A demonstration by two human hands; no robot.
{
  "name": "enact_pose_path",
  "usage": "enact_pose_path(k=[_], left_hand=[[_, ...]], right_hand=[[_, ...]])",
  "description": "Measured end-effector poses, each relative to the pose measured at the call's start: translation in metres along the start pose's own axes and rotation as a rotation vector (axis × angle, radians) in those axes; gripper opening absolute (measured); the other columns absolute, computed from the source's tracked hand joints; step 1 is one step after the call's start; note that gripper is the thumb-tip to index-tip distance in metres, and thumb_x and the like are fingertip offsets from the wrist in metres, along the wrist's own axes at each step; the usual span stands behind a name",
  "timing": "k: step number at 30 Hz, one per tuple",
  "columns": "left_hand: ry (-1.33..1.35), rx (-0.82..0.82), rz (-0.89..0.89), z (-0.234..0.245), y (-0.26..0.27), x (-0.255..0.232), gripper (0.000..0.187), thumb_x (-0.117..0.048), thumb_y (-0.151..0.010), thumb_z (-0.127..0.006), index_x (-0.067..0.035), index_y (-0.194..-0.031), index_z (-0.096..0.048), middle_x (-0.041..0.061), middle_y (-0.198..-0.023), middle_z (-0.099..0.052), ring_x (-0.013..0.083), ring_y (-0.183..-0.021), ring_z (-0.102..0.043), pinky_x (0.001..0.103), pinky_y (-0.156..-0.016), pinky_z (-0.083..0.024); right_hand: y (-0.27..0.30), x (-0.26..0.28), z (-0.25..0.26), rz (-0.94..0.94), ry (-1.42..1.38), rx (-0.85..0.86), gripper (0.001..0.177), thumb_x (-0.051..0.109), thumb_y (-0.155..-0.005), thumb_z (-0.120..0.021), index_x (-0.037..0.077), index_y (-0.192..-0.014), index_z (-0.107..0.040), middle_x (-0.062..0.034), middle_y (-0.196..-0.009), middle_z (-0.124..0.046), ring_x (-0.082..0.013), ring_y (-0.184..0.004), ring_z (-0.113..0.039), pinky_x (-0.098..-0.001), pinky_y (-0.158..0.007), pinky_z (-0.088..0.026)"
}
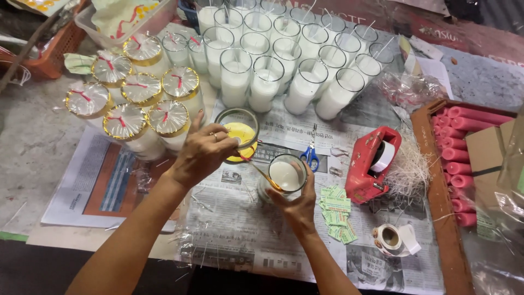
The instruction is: Applying decorative green bands and securing them with adhesive tape onto glass candles.
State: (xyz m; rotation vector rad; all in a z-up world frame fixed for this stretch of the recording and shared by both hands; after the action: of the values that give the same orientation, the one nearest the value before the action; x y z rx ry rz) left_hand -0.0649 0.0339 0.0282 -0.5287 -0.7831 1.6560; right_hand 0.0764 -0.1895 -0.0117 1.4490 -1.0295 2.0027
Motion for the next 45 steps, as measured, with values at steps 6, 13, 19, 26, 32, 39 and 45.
enact_pose_path(k=[6, 13, 19, 26, 32, 39, 45], left_hand=[[0.105, 0.030, 0.057, -0.028, -0.012, -0.007, 0.018, -0.044, -0.082, -0.078, -0.029, -0.090, -0.070, -0.008, -0.076, -0.068, 0.0122, -0.102, -0.066, 0.057, -0.117, -0.029], [0.189, 0.070, 0.064, -0.050, -0.020, -0.023, 0.017, -0.039, -0.080, -0.081, -0.030, -0.089, -0.069, -0.010, -0.077, -0.068, 0.0111, -0.102, -0.065, 0.058, -0.117, -0.028], [0.275, 0.115, 0.078, -0.051, -0.027, -0.028, 0.017, -0.039, -0.079, -0.082, -0.029, -0.088, -0.071, -0.009, -0.076, -0.070, 0.0123, -0.100, -0.066, 0.061, -0.116, -0.028], [0.294, 0.182, 0.112, -0.051, -0.023, -0.027, 0.017, -0.041, -0.080, -0.081, -0.032, -0.091, -0.072, -0.010, -0.078, -0.070, 0.0116, -0.101, -0.066, 0.061, -0.116, -0.028], [0.301, 0.221, 0.150, -0.044, -0.020, -0.030, 0.015, -0.038, -0.081, -0.082, -0.030, -0.091, -0.073, -0.009, -0.079, -0.072, 0.0137, -0.101, -0.067, 0.062, -0.115, -0.030], [0.409, 0.275, 0.127, -0.031, -0.031, -0.029, 0.018, -0.028, -0.079, -0.086, -0.020, -0.090, -0.074, -0.002, -0.083, -0.074, 0.0193, -0.093, -0.068, 0.069, -0.112, -0.029], [0.297, 0.223, 0.157, -0.006, -0.023, -0.050, 0.023, -0.039, -0.078, -0.084, -0.023, -0.078, -0.067, -0.001, -0.072, -0.070, 0.0196, -0.102, -0.067, 0.066, -0.113, -0.029]], right_hand=[[-0.007, -0.017, 0.017, 0.079, 0.000, 0.129, 0.097, 0.023, -0.059, -0.098, 0.002, -0.141, -0.052, -0.0202, -0.136, -0.059, -0.0317, -0.132, -0.057, -0.0417, -0.115, -0.039], [-0.027, -0.013, 0.030, 0.101, -0.056, 0.322, 0.099, 0.022, -0.057, -0.099, 0.004, -0.142, -0.052, -0.0176, -0.135, -0.061, -0.0315, -0.129, -0.059, -0.0453, -0.113, -0.040], [-0.040, -0.013, 0.037, 0.072, -0.072, 0.428, 0.101, 0.017, -0.054, -0.098, 0.005, -0.143, -0.052, -0.0183, -0.131, -0.063, -0.0325, -0.124, -0.060, -0.0489, -0.111, -0.041], [-0.058, -0.018, 0.040, 0.056, -0.095, 0.553, 0.105, 0.027, -0.056, -0.100, 0.008, -0.147, -0.051, -0.0169, -0.141, -0.057, -0.0327, -0.138, -0.050, -0.0479, -0.117, -0.033], [-0.049, -0.004, 0.041, -0.026, -0.132, 0.542, 0.121, 0.022, -0.061, -0.093, 0.004, -0.160, -0.026, -0.0283, -0.155, -0.041, -0.0422, -0.147, -0.032, -0.0565, -0.121, -0.020], [0.017, 0.039, 0.017, -0.268, -0.065, 0.169, 0.117, 0.015, -0.071, -0.087, 0.007, -0.160, -0.013, -0.0224, -0.166, -0.023, -0.0374, -0.147, -0.038, -0.0414, -0.120, -0.033], [-0.041, -0.020, 0.033, -0.029, -0.213, 0.489, 0.132, 0.011, -0.056, -0.098, -0.001, -0.161, -0.017, -0.0289, -0.160, -0.032, -0.0443, -0.150, -0.026, -0.0548, -0.122, -0.024]])
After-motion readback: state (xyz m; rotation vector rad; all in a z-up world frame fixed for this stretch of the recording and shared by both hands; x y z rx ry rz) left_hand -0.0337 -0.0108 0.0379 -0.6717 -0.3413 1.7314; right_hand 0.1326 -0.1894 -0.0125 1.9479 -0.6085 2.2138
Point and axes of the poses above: each hand's wrist, its own y-axis away from the middle knuckle, its own z-axis out of the back of the hand, x = y × z, the point moved 1 cm from there along -y, towards the middle knuckle
